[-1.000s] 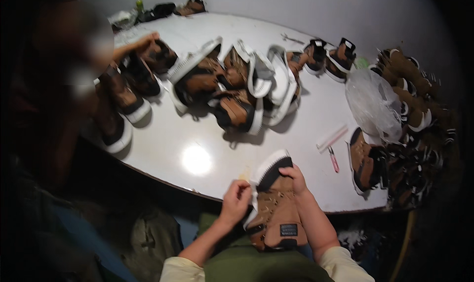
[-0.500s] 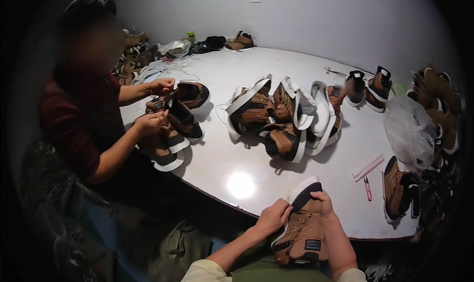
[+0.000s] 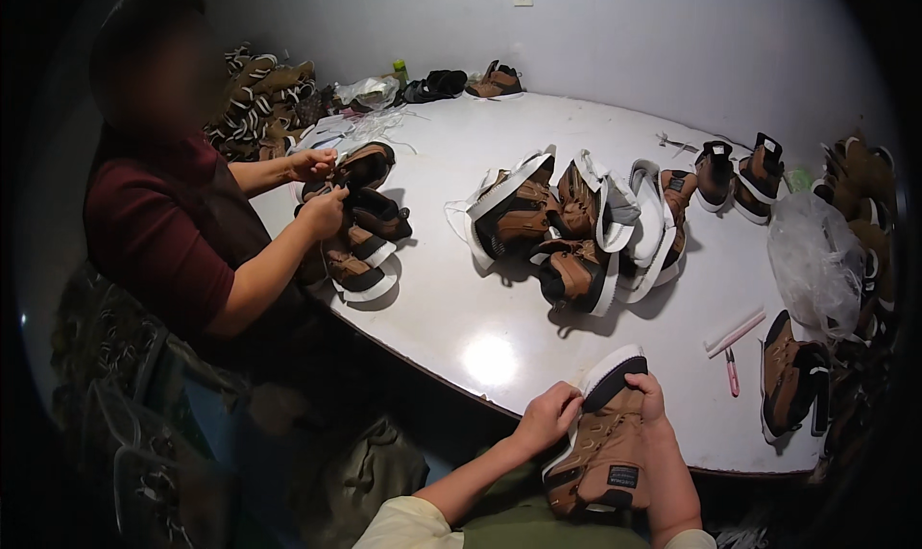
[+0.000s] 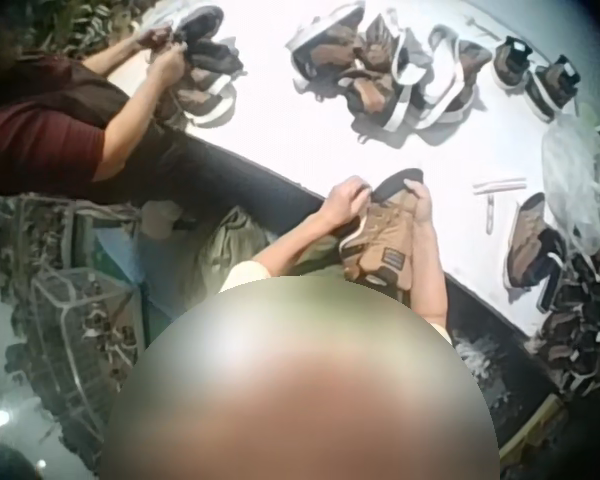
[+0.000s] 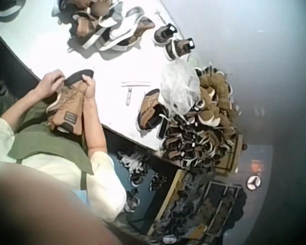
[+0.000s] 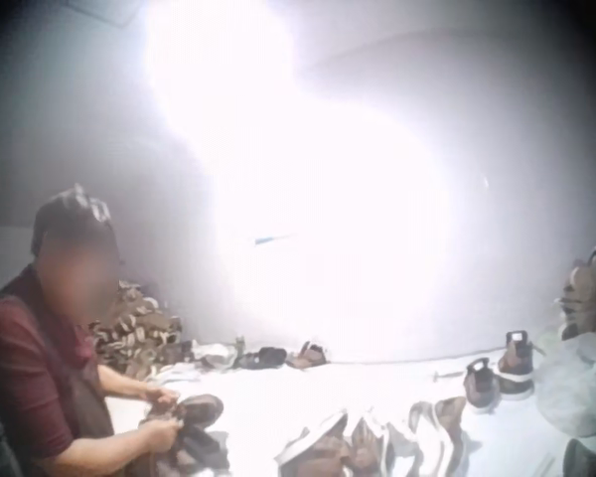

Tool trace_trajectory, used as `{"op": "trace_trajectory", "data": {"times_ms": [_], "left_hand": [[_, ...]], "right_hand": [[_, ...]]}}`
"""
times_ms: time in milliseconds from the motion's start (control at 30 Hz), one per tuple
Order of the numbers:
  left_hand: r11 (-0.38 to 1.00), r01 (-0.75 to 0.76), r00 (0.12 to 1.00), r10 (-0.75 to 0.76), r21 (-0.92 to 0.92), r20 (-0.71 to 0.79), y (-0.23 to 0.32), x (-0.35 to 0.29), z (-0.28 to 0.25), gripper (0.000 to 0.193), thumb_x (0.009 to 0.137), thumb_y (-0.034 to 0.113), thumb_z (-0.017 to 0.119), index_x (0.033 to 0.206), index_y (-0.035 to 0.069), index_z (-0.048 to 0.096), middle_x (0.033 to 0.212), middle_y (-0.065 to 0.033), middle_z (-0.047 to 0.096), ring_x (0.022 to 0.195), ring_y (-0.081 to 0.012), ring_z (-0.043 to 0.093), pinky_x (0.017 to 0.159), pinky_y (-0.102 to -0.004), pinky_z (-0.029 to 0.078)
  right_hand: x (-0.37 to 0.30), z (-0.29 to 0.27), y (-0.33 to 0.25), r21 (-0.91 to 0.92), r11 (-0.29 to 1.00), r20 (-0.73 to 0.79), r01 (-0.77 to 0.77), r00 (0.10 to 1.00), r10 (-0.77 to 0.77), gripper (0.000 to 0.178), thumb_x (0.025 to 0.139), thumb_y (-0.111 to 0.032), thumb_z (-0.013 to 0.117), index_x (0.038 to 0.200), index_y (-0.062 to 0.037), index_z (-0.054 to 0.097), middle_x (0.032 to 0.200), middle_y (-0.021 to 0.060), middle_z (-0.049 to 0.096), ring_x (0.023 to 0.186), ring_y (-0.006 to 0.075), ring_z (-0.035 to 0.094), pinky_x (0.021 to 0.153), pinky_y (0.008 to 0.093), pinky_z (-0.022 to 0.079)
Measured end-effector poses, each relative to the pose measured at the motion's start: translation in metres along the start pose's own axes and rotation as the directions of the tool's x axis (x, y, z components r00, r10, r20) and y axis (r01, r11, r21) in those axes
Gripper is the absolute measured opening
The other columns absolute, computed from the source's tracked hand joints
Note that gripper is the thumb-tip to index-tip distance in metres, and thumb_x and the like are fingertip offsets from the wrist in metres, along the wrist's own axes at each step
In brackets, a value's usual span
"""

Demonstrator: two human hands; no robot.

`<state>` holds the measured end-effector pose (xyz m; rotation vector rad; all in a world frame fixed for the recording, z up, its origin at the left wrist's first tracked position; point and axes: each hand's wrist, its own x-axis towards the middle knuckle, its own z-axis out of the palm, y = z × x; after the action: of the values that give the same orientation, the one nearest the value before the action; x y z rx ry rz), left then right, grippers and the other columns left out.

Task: The person assembles brown high-top shoes by attaching white midsole pieces to the shoe uppers. They use a small metal tool to tuck and secure the midsole edges around the shoe, then place the finished shoe on the table and pick up another to repeat the process.

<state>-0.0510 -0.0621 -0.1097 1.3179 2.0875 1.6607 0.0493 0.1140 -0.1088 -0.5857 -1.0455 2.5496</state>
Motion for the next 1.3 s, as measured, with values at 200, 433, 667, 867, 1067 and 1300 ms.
{"op": "trace_trajectory", "data": {"times_ms": [200,433,667,867,1067,1300], "left_hand": [[0.941,0.264,0.963,-0.244,-0.211,0.117,-0.007,-0.006,-0.001,0.012,0.092,0.013,0.057,0.092,0.001,0.059,0.077,-0.0028,0.055,0.07,-0.0091,0.049,0.063,-0.0244,0.044],[0.713,0.457,0.888,-0.398,-0.532,0.229,-0.011,-0.018,-0.012,0.013,0.096,0.015,0.053,0.089,0.004,0.054,0.071,0.0012,0.052,0.059,-0.0058,0.046,0.054,-0.0203,0.038],[0.671,0.41,0.897,-0.421,-0.618,0.138,-0.014,-0.027,-0.016,0.011,0.096,0.012,0.053,0.092,0.002,0.055,0.074,0.0007,0.053,0.062,-0.0062,0.048,0.056,-0.02,0.039],[0.939,0.225,0.968,-0.245,-0.259,-0.046,0.005,-0.015,-0.013,0.034,0.08,0.003,0.069,0.11,0.004,0.055,0.1,-0.0031,0.054,0.073,-0.0073,0.053,0.061,-0.0214,0.045],[0.929,-0.198,0.98,0.196,0.314,0.039,0.015,-0.007,-0.014,0.061,0.073,0.001,0.067,0.13,0.012,0.052,0.123,-0.0183,0.05,0.09,-0.0293,0.061,0.071,-0.0358,0.053],[0.925,-0.254,0.958,0.28,0.281,-0.056,-0.002,-0.017,0.015,0.041,0.074,0.001,0.06,0.114,-0.004,0.054,0.112,-0.0201,0.056,0.093,-0.0318,0.062,0.072,-0.0345,0.055]], "right_hand": [[0.001,0.002,-0.001,0.032,0.999,0.026,0.011,1.0,-0.011,0.036,0.079,-0.01,0.055,0.111,0.0067,0.054,0.102,0.0178,0.064,0.089,0.0291,0.065,0.081,0.0391,0.054],[-0.003,0.019,-0.004,0.036,0.998,0.007,-0.058,0.998,0.058,0.031,0.081,-0.011,0.056,0.108,0.0039,0.054,0.096,0.0136,0.064,0.084,0.0241,0.064,0.076,0.0345,0.054],[-0.008,0.02,-0.009,0.03,0.997,-0.018,-0.074,0.997,0.075,0.031,0.08,-0.011,0.055,0.107,0.0051,0.056,0.097,0.0157,0.065,0.084,0.0264,0.066,0.078,0.037,0.054],[-0.001,0.012,-0.006,0.028,0.997,0.029,-0.079,0.997,0.078,0.033,0.08,-0.012,0.055,0.107,0.0079,0.056,0.098,0.0184,0.065,0.086,0.0285,0.066,0.078,0.0385,0.055],[0.002,0.004,0.002,0.016,0.986,-0.048,-0.168,0.985,0.169,0.028,0.08,-0.011,0.054,0.101,0.0057,0.06,0.098,0.0182,0.065,0.086,0.0282,0.066,0.078,0.0382,0.055],[0.0,-0.007,-0.006,-0.031,0.991,0.037,-0.127,0.991,0.128,0.036,0.088,-0.018,0.048,0.112,0.0056,0.057,0.111,0.0158,0.063,0.101,0.0285,0.061,0.091,0.039,0.048]]}}
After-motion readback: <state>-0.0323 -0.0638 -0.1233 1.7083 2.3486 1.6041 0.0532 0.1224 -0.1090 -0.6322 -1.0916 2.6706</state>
